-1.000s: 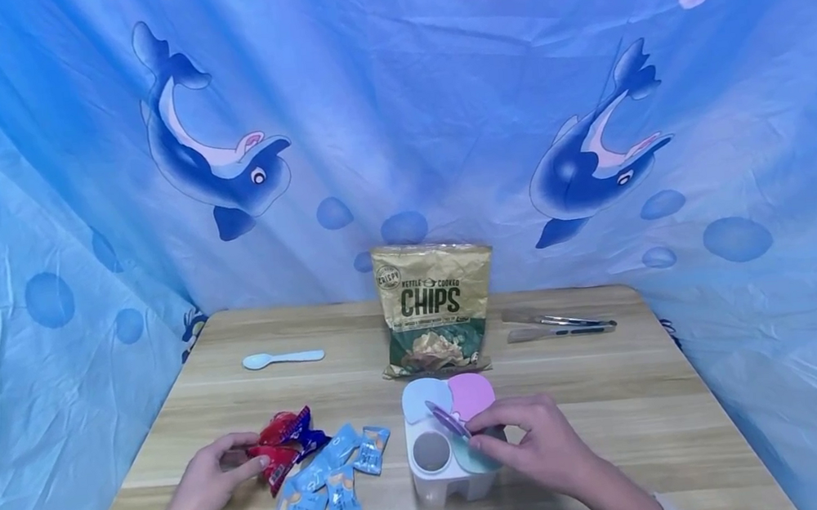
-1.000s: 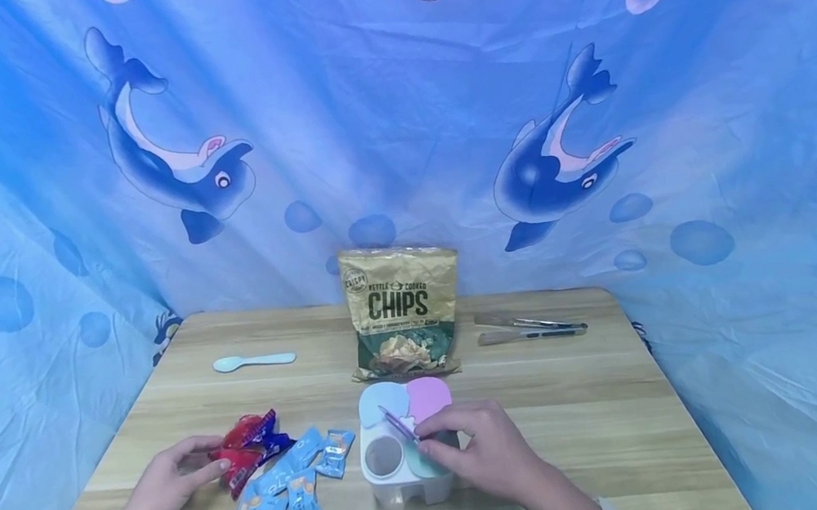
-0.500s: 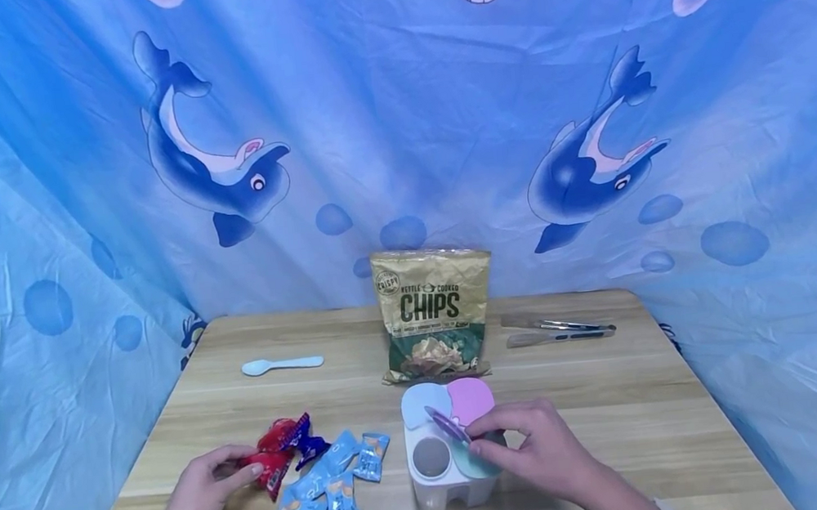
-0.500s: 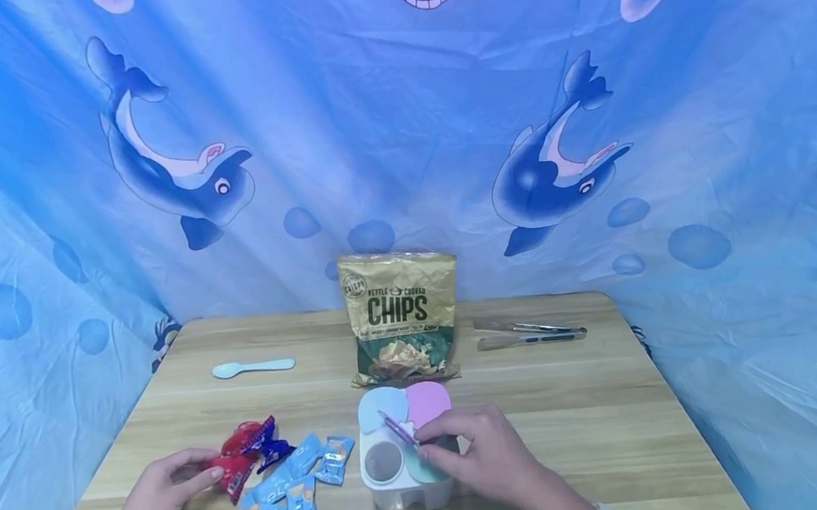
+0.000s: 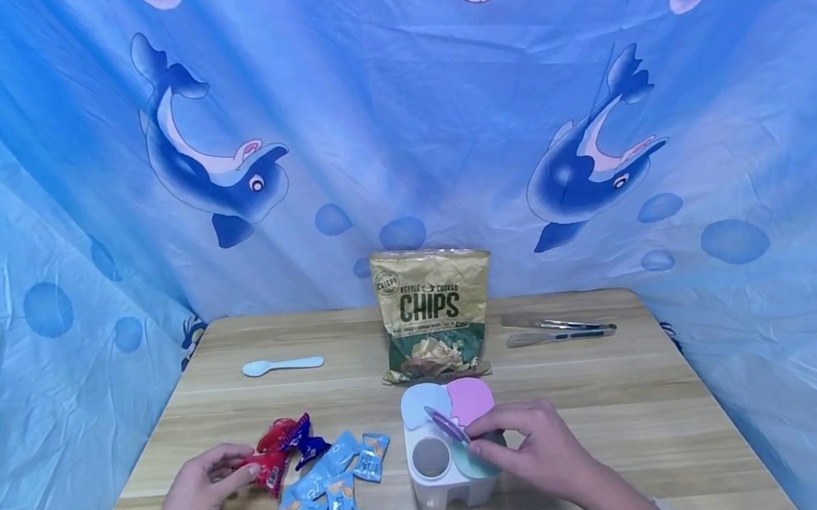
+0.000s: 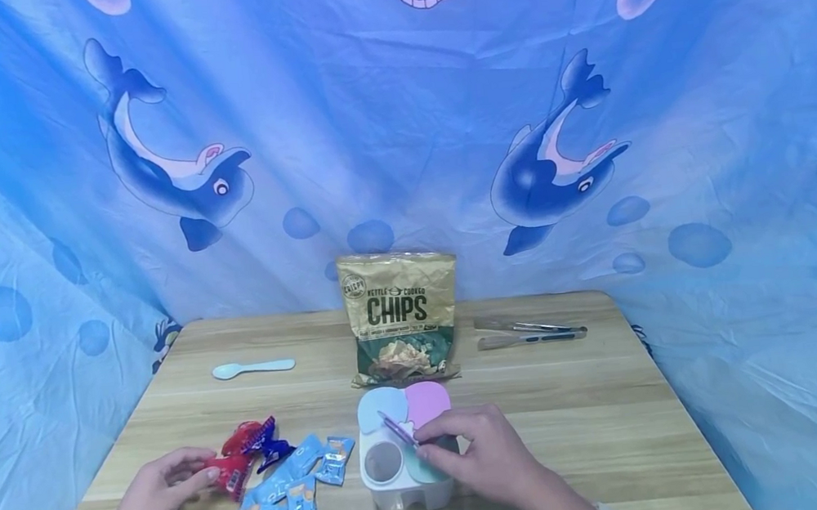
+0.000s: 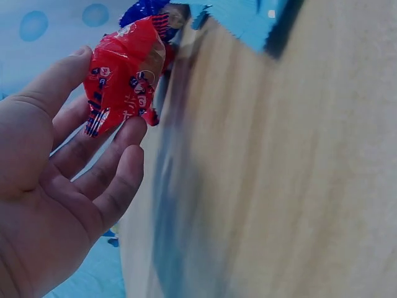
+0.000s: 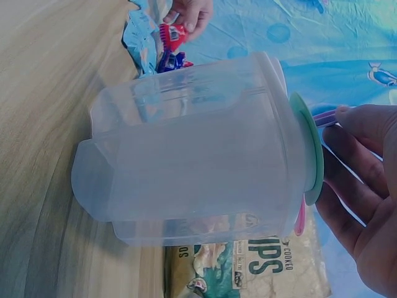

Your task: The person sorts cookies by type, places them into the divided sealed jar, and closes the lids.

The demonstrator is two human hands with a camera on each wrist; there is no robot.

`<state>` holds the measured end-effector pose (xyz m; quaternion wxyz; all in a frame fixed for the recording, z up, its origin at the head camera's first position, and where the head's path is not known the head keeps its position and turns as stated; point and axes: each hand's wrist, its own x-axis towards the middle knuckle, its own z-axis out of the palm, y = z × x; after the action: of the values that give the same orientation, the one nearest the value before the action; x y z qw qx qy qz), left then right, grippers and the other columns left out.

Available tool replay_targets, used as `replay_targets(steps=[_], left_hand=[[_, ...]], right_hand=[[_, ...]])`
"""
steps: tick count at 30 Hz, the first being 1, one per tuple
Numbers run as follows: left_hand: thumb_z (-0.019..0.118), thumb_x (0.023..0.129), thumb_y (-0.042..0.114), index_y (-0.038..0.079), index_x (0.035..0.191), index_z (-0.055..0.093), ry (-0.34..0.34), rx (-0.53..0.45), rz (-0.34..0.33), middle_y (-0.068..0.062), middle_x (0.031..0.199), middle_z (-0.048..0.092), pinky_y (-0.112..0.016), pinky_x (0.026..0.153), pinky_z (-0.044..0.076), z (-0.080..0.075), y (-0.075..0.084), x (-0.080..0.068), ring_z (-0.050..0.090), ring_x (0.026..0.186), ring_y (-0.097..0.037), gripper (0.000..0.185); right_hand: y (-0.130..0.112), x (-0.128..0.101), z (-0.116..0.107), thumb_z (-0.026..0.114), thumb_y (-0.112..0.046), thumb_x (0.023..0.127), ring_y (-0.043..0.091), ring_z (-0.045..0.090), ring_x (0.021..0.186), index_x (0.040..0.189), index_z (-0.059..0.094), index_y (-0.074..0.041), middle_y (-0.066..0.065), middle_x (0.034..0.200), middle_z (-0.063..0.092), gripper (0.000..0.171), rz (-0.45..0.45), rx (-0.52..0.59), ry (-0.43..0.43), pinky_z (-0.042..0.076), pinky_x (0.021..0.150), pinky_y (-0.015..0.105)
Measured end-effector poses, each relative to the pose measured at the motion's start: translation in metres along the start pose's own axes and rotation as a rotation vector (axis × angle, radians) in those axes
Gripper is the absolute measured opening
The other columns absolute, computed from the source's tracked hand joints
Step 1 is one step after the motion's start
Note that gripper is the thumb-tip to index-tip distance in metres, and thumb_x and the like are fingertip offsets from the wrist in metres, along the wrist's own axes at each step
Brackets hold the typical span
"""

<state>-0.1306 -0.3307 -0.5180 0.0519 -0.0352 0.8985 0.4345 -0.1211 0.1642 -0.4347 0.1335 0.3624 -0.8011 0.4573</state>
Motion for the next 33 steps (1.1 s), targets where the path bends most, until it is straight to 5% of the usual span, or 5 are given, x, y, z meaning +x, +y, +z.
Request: replay_targets(steps=[7,13,24,33], left_hand=[[0.077,0.093,0.035,0.009,0.124,0.072,0.087,0.071,0.098,-0.012,0.113,0.075,-0.024,0.073,0.056,-0.007,0.015,-0.004,0.067,0.088,-0.003,0.041],[0.078,0.093,0.032,0.011,0.119,0.074,0.169,0.061,0.205,-0.009,0.111,0.076,-0.022,0.075,0.057,-0.006,0.042,-0.006,0.066,0.089,0.001,0.034],[0.078,0.092,0.032,0.014,0.119,0.073,0.130,-0.052,0.296,-0.004,0.107,0.075,-0.025,0.074,0.060,0.011,0.115,-0.011,0.071,0.085,-0.011,0.033],[0.081,0.090,0.028,0.019,0.116,0.075,0.062,-0.148,0.487,0.004,0.108,0.075,-0.029,0.073,0.061,0.039,0.170,-0.014,0.071,0.085,-0.011,0.028]], right_hand=[[0.002,0.000,0.001,0.084,-0.007,0.083,0.002,0.069,0.076,0.100,0.080,-0.017,-0.005,0.088,0.078,0.021,-0.045,-0.018,0.035,0.057,0.066,0.021],[0.001,-0.001,0.002,0.084,-0.007,0.083,0.001,0.069,0.075,0.100,0.081,-0.017,-0.006,0.087,0.078,0.021,-0.025,-0.025,0.059,0.056,0.064,0.021],[-0.007,0.003,0.008,0.084,-0.014,0.086,0.004,0.074,0.085,0.098,0.082,-0.022,-0.012,0.092,0.079,0.015,0.067,-0.075,0.089,0.061,0.071,0.026],[-0.008,0.006,0.010,0.085,-0.013,0.084,0.003,0.074,0.085,0.096,0.082,-0.022,-0.013,0.092,0.078,0.015,0.108,-0.098,0.094,0.061,0.069,0.027]])
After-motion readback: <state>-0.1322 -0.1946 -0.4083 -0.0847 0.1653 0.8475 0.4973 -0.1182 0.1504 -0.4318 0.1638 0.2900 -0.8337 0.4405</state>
